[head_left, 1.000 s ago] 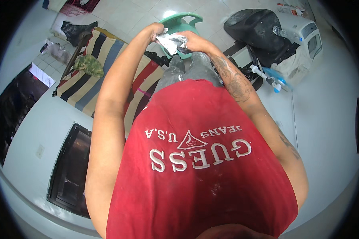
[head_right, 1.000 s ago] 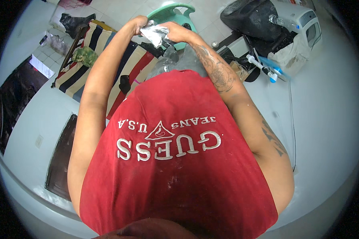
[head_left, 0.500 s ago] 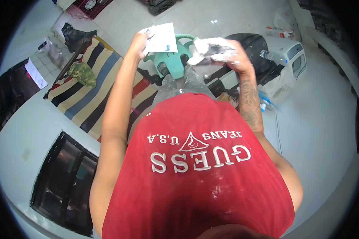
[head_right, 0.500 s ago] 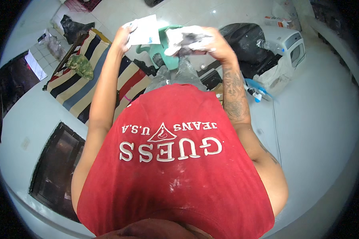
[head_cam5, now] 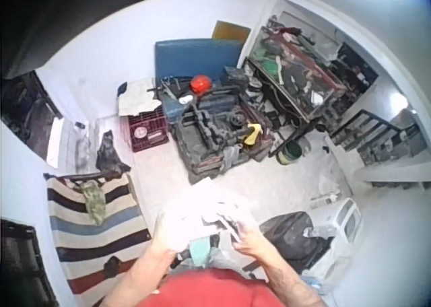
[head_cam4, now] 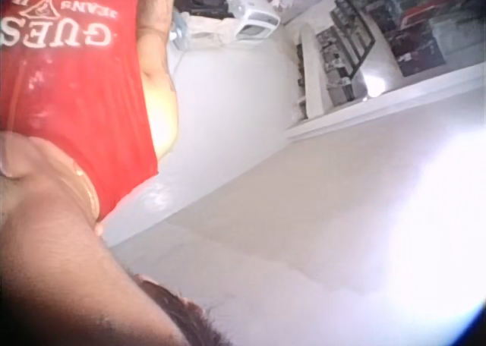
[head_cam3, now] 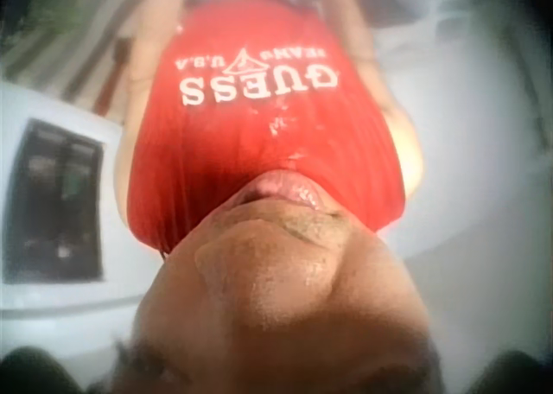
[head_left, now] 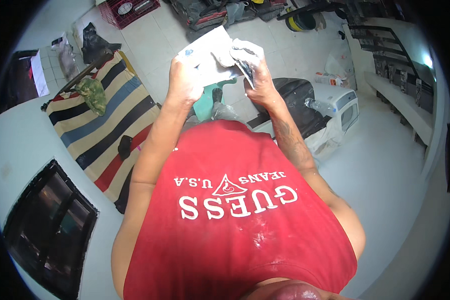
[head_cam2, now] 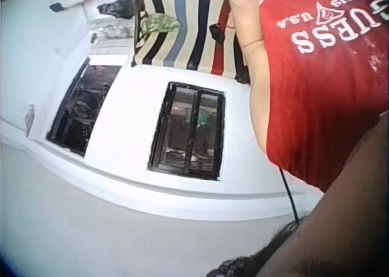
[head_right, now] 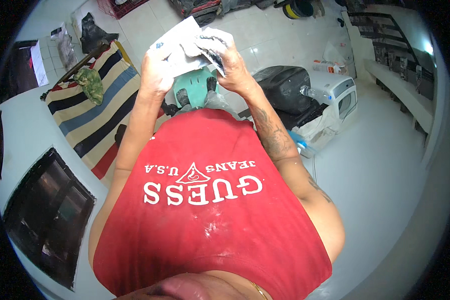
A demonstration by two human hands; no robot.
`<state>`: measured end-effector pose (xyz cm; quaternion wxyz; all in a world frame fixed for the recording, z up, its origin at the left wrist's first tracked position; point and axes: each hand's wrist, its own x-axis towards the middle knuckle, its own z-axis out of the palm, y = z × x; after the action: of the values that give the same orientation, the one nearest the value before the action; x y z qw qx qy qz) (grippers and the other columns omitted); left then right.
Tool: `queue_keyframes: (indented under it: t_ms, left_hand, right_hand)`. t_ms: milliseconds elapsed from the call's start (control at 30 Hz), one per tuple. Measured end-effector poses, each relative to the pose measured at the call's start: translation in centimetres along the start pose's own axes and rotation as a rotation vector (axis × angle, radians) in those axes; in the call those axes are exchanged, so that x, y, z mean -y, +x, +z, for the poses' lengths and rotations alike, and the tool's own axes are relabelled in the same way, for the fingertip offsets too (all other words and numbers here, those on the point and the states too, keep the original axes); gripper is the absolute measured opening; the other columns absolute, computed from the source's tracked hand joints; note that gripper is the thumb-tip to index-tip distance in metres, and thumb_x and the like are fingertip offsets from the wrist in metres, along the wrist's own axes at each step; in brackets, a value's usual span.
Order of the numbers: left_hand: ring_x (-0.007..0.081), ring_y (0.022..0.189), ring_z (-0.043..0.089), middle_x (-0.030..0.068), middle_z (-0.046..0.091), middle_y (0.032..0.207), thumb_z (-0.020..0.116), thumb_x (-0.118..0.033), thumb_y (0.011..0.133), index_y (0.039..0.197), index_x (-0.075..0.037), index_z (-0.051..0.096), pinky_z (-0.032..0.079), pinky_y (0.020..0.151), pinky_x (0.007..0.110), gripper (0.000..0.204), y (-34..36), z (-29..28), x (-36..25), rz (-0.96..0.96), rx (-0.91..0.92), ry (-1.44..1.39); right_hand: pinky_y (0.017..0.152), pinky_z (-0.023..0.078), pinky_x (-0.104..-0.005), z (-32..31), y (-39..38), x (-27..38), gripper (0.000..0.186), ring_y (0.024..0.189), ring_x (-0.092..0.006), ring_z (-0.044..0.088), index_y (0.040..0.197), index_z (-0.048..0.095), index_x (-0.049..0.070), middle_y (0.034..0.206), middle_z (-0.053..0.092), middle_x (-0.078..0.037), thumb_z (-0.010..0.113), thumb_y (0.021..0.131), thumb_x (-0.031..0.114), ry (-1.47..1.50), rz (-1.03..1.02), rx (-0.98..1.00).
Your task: Applying and smoothing plaster or joint compound onto a ceiling surface using putty knives.
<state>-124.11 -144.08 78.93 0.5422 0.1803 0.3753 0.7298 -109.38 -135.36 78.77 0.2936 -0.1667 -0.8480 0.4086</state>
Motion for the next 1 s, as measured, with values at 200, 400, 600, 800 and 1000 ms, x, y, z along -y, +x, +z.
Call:
queue_keyframes:
  t_ms: [200,400,600,800,1000]
  left_hand:
    - [0.0204,0.069,0.057,0.0151,0.056,0.081,0.038,-0.005,0.076,0.094,0.011,0.047,0.05,0.067,0.031,0.026,0.0,1.8,-1.7,-0.002,-0.087,-0.158]
    - [0.0181,0.063,0.057,0.0112,0.056,0.074,0.036,-0.003,0.078,0.086,0.008,0.05,0.049,0.061,0.029,0.02,2.6,0.0,2.0,0.176,-0.263,-0.075]
    - [0.0112,0.06,0.053,0.0058,0.055,0.072,0.042,0.001,0.076,0.081,0.004,0.053,0.043,0.052,0.022,0.012,3.4,2.5,3.2,0.223,-0.251,0.028]
    - [0.0113,0.059,0.052,0.0052,0.055,0.069,0.044,0.001,0.075,0.078,0.004,0.054,0.042,0.05,0.021,0.011,5.1,0.3,3.7,0.214,-0.337,0.197]
    - [0.0152,0.068,0.055,0.0103,0.055,0.081,0.044,-0.001,0.075,0.087,0.007,0.052,0.046,0.059,0.025,0.016,4.2,-0.5,0.9,-0.024,-0.131,-0.082]
  right_hand:
    - [0.087,0.033,-0.0302,-1.4,-4.1,-7.0,0.051,0.102,-0.0291,0.041,0.11,0.042,0.002,0.105,0.044,-0.016,0.045,0.061,-0.01,-0.227,0.239,0.137]
    - [0.086,0.033,-0.0285,-4.6,1.0,2.6,0.054,0.098,-0.0247,0.046,0.111,0.04,0.002,0.105,0.046,-0.013,0.038,0.06,-0.015,-0.069,0.323,0.025]
    - [0.074,0.042,-0.0354,-1.5,0.9,3.6,0.053,0.091,-0.0308,0.048,0.107,0.046,0.013,0.105,0.045,-0.012,0.044,0.06,-0.011,-0.352,0.313,0.124]
    - [0.075,0.042,-0.0339,-2.6,-0.3,3.0,0.055,0.093,-0.0301,0.048,0.104,0.049,0.011,0.104,0.048,-0.012,0.041,0.056,-0.014,-0.305,0.261,0.376]
    - [0.092,0.032,-0.0289,-7.8,1.2,3.5,0.059,0.101,-0.0187,0.045,0.109,0.041,-0.001,0.105,0.045,-0.011,0.028,0.053,-0.015,0.3,0.342,0.022]
